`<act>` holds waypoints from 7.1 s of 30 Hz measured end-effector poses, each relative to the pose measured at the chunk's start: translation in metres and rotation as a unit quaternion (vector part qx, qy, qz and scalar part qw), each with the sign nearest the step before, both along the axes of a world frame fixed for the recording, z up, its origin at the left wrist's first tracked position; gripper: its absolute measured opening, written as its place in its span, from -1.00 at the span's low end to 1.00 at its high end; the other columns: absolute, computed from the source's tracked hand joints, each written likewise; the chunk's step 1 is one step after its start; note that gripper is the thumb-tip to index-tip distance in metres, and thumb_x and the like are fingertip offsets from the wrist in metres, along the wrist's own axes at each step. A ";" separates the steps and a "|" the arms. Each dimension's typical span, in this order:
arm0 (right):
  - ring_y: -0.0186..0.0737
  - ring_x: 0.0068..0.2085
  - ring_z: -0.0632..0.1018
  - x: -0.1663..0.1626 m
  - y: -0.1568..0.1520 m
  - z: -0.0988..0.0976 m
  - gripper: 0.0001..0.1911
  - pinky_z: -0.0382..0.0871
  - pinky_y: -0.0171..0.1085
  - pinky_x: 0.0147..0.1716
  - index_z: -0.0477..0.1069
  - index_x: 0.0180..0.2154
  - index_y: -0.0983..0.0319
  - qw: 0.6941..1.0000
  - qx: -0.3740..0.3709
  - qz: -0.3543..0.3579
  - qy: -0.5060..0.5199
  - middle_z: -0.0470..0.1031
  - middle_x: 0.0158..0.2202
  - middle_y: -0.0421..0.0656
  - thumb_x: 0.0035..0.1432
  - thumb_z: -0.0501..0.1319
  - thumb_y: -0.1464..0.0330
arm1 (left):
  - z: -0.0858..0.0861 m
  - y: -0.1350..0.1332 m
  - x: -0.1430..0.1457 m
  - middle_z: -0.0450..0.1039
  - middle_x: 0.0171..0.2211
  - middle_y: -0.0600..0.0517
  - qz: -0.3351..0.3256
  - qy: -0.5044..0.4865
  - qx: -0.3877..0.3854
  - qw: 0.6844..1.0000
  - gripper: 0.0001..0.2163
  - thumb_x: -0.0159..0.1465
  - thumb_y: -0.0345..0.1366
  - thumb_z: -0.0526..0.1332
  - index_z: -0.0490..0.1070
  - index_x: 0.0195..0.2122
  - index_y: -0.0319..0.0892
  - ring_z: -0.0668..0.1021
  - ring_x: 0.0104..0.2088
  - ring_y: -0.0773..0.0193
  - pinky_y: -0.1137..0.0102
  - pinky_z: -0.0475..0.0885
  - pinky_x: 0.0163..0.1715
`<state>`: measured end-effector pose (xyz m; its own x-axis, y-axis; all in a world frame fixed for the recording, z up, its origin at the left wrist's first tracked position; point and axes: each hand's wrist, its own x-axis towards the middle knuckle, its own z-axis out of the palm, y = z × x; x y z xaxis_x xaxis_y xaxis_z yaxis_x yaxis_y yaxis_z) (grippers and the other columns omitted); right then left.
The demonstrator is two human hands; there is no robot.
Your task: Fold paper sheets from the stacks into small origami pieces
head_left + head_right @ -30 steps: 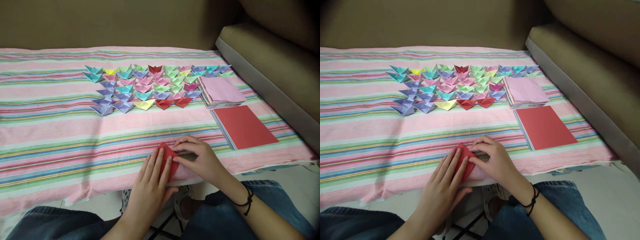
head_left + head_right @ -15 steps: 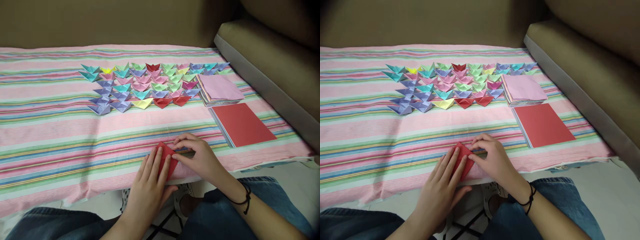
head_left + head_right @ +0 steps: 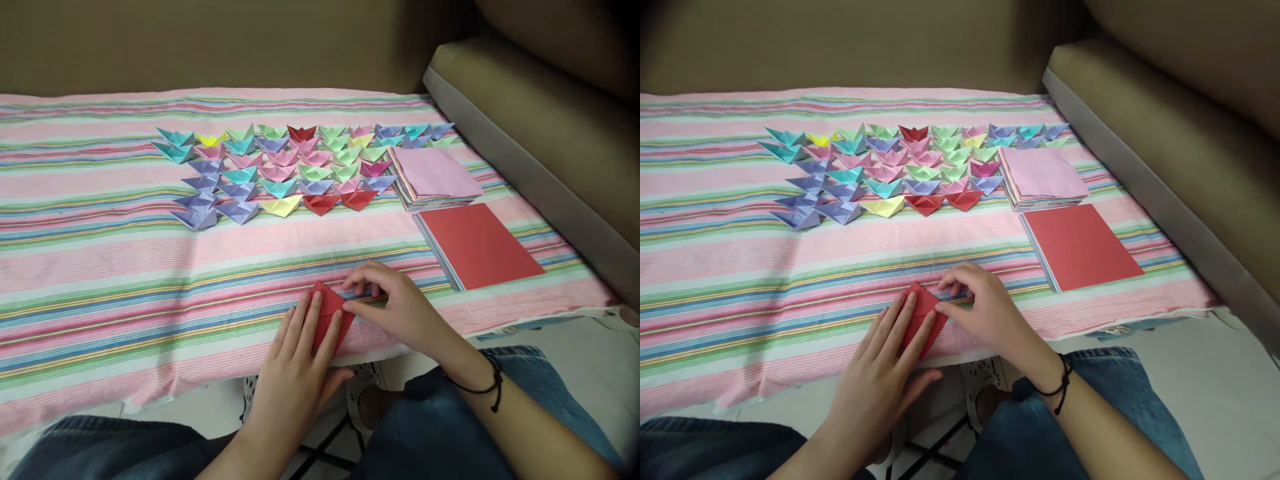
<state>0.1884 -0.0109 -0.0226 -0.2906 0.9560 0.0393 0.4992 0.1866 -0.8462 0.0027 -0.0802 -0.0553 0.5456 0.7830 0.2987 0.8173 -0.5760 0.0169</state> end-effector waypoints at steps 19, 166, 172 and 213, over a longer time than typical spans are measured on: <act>-0.22 -0.22 0.50 -0.001 -0.001 -0.005 -0.91 0.42 -0.23 -0.25 0.52 -0.38 0.18 1.000 0.010 0.023 -0.004 0.44 -0.30 -0.16 -0.01 0.30 0.47 | -0.003 -0.002 0.004 0.12 0.25 -0.26 0.020 -0.004 -0.002 1.000 -0.41 0.26 0.01 0.08 0.16 0.22 -0.24 0.20 0.24 -0.06 0.12 0.27 0.12; -0.10 -0.44 0.61 -0.025 -0.008 0.003 -0.35 0.45 -0.22 -0.46 0.14 -0.16 0.12 0.945 -0.175 -0.074 0.268 0.58 -0.49 -0.22 -0.25 0.45 0.27 | 0.039 0.039 -0.015 0.57 -0.53 0.11 0.125 -0.682 -0.389 0.607 -0.49 -0.08 -0.29 0.43 0.05 -0.30 -0.08 0.59 -0.53 0.23 0.46 0.43 -0.51; -0.16 -0.45 0.60 -0.020 -0.008 0.009 -0.39 0.43 -0.27 -0.45 0.15 -0.20 0.14 0.934 -0.207 -0.082 0.279 0.55 -0.56 -0.27 -0.26 0.46 0.30 | 0.043 0.041 -0.020 0.57 -0.56 0.09 0.148 -0.674 -0.418 0.590 -0.48 -0.11 -0.29 0.45 0.11 -0.27 -0.10 0.60 -0.53 0.26 0.48 0.44 -0.47; -0.17 -0.31 0.56 -0.011 0.000 -0.011 -0.74 0.50 -0.18 -0.36 0.55 -0.23 0.19 0.991 0.019 -0.010 0.130 0.52 -0.15 -0.06 -0.03 0.35 0.30 | 0.029 0.049 -0.037 0.53 -0.40 -0.01 0.120 -0.520 -0.270 0.801 -0.79 0.04 -0.31 0.35 0.52 -0.26 -0.19 0.56 -0.45 0.27 0.40 0.46 -0.41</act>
<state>0.1776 -0.0110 -0.0332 -0.2471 0.9578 0.1469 0.2699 0.2137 -0.9389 -0.0346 -0.0308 -0.0264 0.0360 0.9964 0.0767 0.2856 -0.0838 0.9547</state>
